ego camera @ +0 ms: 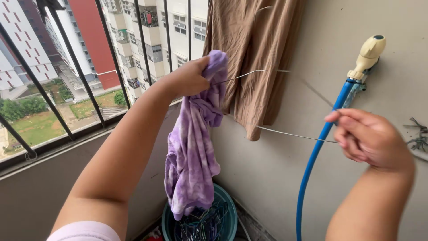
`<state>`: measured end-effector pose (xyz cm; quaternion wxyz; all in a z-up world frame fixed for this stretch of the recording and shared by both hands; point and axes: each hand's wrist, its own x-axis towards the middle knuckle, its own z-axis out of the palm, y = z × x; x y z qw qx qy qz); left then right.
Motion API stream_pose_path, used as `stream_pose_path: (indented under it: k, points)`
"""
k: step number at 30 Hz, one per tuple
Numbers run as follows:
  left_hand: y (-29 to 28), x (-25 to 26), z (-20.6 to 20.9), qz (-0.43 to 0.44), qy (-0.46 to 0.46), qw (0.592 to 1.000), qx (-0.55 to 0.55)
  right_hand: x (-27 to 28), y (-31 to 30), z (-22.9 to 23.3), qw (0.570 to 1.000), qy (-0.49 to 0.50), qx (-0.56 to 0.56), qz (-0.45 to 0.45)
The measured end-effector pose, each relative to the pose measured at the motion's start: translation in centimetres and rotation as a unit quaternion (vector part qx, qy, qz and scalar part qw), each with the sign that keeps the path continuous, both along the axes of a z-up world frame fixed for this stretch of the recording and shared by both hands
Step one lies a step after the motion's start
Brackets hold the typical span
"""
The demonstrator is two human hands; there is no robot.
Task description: Removing wet clothes from a washing machine and hanging them on a clothesline using hangers.
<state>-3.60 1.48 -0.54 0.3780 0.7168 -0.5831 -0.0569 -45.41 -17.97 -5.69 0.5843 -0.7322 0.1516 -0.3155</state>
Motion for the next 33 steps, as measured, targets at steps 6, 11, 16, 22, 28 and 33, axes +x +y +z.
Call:
stream_pose_path:
  k: [6, 11, 16, 22, 28, 33]
  points:
    - [2.7, -3.3, 0.6, -0.101, -0.064, 0.993, 0.008, 4.4, -0.5, -2.6, 0.992, -0.009, 0.071, 0.107]
    - [4.2, -3.4, 1.5, -0.121, -0.302, 0.940, -0.100, 4.8, -0.8, -6.7, 0.975, -0.163, 0.075, 0.131]
    - [4.5, -5.3, 3.9, -0.208, -0.165, 0.952, -0.150, 7.9, 2.6, -9.6, 0.929, -0.203, 0.188, 0.246]
    - [1.1, -5.6, 4.0, -0.159, -0.051, 0.950, -0.266, 15.1, 8.0, -10.3, 0.883, -0.309, 0.144, 0.322]
    - [3.8, -5.1, 4.7, -0.135, 0.075, 0.960, -0.235, 18.6, 11.0, -3.9, 0.840, 0.108, -0.532, -0.004]
    - [8.2, -2.9, 3.9, -0.019, -0.050, 0.981, -0.189, 16.7, 5.1, -4.7, 0.809, 0.117, -0.574, -0.045]
